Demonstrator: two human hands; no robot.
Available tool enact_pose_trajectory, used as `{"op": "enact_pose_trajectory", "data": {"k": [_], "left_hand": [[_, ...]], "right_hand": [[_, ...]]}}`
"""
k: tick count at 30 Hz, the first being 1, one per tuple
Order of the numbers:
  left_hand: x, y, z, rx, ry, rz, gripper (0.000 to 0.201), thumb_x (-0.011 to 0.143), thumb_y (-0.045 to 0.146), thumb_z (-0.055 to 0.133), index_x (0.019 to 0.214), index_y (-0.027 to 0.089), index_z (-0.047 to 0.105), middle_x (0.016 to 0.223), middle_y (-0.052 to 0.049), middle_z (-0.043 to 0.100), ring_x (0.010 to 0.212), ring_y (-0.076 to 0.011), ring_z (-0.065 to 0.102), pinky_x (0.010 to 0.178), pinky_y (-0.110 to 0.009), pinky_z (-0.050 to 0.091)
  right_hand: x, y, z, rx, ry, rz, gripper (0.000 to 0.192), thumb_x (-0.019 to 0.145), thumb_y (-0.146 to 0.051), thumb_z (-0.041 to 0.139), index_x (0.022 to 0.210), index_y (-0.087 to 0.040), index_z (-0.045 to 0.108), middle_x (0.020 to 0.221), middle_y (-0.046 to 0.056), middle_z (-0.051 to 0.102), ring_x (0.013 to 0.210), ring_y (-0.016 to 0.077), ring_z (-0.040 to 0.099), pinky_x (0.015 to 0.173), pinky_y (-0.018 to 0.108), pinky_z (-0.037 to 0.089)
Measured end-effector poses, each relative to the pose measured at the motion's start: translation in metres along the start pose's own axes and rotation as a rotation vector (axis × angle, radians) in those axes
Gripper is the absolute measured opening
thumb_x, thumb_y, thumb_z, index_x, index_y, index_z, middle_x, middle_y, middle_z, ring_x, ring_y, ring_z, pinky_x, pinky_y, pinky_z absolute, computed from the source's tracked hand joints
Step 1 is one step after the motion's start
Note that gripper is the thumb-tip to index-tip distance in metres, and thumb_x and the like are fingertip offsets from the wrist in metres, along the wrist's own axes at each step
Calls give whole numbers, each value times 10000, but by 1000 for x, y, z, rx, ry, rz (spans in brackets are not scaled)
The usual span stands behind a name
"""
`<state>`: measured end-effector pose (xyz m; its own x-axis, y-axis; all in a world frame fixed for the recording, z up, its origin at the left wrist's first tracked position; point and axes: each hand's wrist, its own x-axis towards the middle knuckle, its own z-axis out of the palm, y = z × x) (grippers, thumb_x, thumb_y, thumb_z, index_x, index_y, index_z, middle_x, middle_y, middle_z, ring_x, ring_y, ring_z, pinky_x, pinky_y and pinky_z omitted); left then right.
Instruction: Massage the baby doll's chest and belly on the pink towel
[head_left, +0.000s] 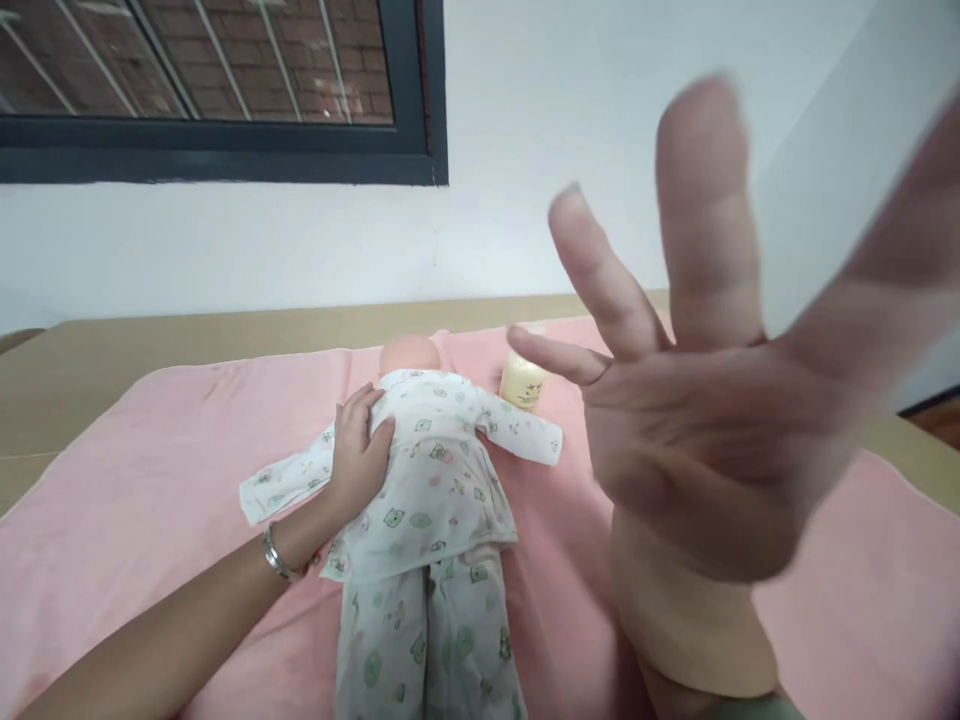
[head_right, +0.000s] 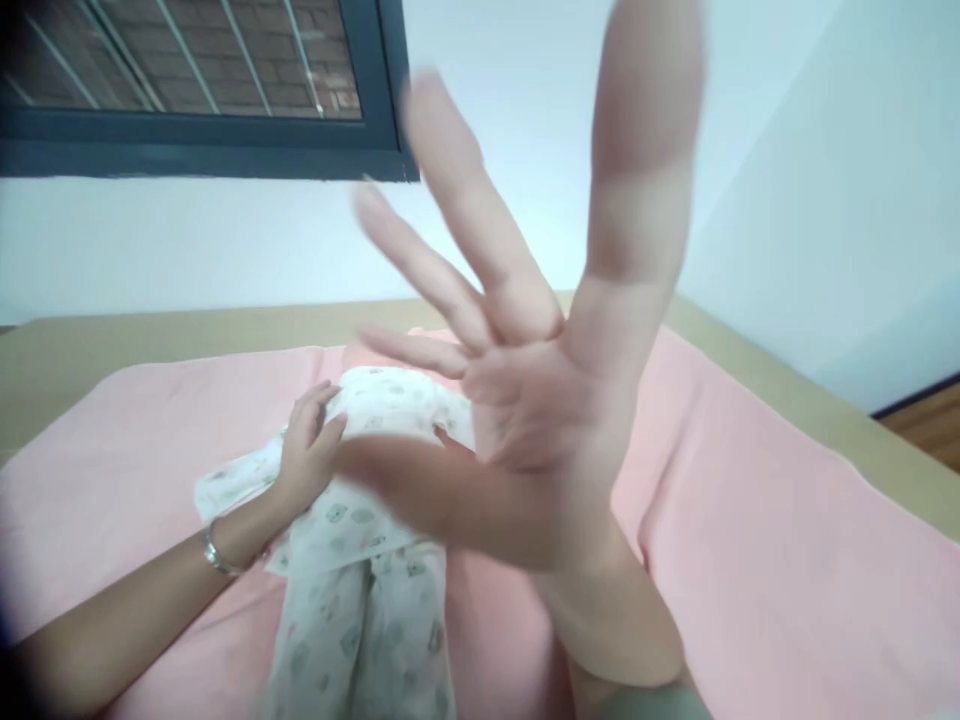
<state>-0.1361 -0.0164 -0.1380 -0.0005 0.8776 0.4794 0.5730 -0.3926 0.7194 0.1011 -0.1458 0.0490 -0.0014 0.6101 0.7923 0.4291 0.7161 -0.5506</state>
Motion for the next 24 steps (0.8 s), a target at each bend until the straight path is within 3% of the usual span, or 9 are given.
{"op": "enact_pose_trajectory", "data": {"k": [3, 6, 9, 11, 14, 17, 21, 24], "left_hand": [[6, 4, -2, 13, -74, -46, 440, 932, 430, 486, 1321, 234, 552, 1503, -132, 499, 1464, -322, 397, 1244, -577, 266], [13, 20, -6, -13, -128, -96, 544, 902, 466, 535, 1389, 225, 538, 1604, -135, 408, 1536, -342, 280, 1257, -619, 204], [21, 53, -4, -236, -164, -98, 548, 945, 504, 458, 1409, 229, 557, 1618, -91, 419, 1553, -299, 269, 1293, -556, 134], [30, 84, 4, -535, -274, -141, 563, 998, 528, 339, 1413, 224, 568, 1589, -75, 470, 1530, -246, 335, 1297, -455, 190], [50, 132, 20, -1076, -471, -452, 723, 1018, 569, 177, 1485, 112, 485, 1588, -157, 454, 1497, -226, 400, 1241, -371, 326], [72, 165, 35, -1361, -549, -775, 788, 1015, 575, 195, 1555, 19, 335, 1597, -237, 403, 1471, -251, 436, 1155, -345, 440], [84, 182, 47, -1545, -496, -967, 749, 1033, 523, 204, 1579, 14, 264, 1606, -237, 384, 1420, -236, 505, 1010, -295, 551], [79, 180, 51, -1596, -493, -985, 728, 1036, 516, 235, 1572, 28, 290, 1591, -213, 424, 1387, -220, 540, 961, -261, 568]], "right_hand": [[19, 16, -2, -12, 178, -41, 740, 990, -294, 550, 1587, -425, 134, 1582, 1, 433, 1460, 237, 440, 1092, 482, 536], [32, 52, -4, -154, 268, -11, 581, 974, -280, 505, 1528, -353, 344, 1477, 58, 558, 1334, 241, 582, 1028, 457, 571], [41, 86, -6, -318, 112, 170, 460, 947, -288, 504, 1402, -272, 567, 1367, 73, 656, 1267, 253, 630, 1046, 459, 544], [45, 100, -6, -443, 23, 330, 449, 929, -241, 470, 1344, -212, 639, 1298, 94, 700, 1232, 268, 649, 1062, 460, 519], [48, 109, -1, -607, -61, 471, 512, 908, -141, 388, 1350, -142, 646, 1292, 131, 703, 1248, 271, 638, 1070, 416, 490], [49, 110, 5, -706, -210, 505, 519, 916, -106, 374, 1373, -125, 620, 1335, 149, 675, 1278, 253, 615, 1035, 337, 478], [46, 110, 13, -898, -467, 576, 407, 945, -112, 384, 1241, -114, 663, 1134, 167, 738, 1073, 264, 699, 856, 305, 498], [44, 106, 22, -1079, -592, 515, 374, 929, -70, 386, 1172, -87, 668, 1112, 186, 723, 1076, 277, 685, 882, 323, 467]]}}
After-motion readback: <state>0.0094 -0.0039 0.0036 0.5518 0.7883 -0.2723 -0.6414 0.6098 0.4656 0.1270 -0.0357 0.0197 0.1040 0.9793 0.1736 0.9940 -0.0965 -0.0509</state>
